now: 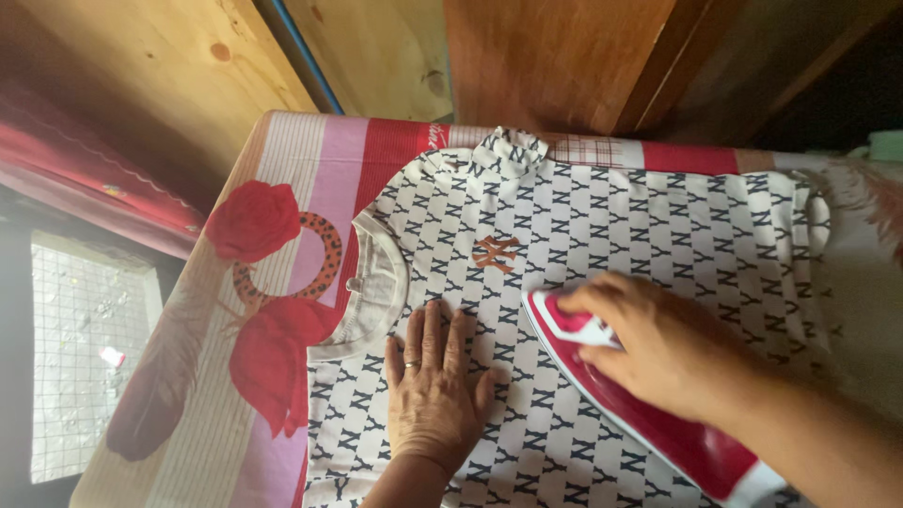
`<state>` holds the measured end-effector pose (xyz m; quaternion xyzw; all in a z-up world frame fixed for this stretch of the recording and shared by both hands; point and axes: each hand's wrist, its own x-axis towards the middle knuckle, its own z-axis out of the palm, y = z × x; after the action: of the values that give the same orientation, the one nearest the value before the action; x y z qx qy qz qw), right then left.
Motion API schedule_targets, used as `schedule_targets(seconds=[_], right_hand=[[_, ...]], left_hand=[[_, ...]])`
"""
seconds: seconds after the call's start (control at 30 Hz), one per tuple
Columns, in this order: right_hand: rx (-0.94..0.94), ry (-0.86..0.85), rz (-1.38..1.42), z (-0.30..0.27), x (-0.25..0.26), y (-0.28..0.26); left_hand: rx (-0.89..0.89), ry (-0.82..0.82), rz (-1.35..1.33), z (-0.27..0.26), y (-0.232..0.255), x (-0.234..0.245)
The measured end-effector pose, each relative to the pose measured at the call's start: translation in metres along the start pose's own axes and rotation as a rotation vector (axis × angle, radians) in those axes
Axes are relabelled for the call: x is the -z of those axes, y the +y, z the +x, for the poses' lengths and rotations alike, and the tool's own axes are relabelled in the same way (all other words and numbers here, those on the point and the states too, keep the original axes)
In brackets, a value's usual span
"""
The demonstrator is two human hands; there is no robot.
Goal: The person irons a patterned white shirt laid out on a table. They use a red and white iron to smooth the fabric, moving it back and forth across the shirt while holding it flat with the other hand.
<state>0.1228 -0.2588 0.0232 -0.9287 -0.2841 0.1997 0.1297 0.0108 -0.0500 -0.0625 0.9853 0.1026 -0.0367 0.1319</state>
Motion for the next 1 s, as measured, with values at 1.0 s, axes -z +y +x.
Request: schedule_targets(seconds=[1.0], right_hand=[[0.09,0.166,-0.003,0.111,0.017,-0.053]], left_hand=[[0.182,0.184,0.048,-0.011,-0.074,0.013]])
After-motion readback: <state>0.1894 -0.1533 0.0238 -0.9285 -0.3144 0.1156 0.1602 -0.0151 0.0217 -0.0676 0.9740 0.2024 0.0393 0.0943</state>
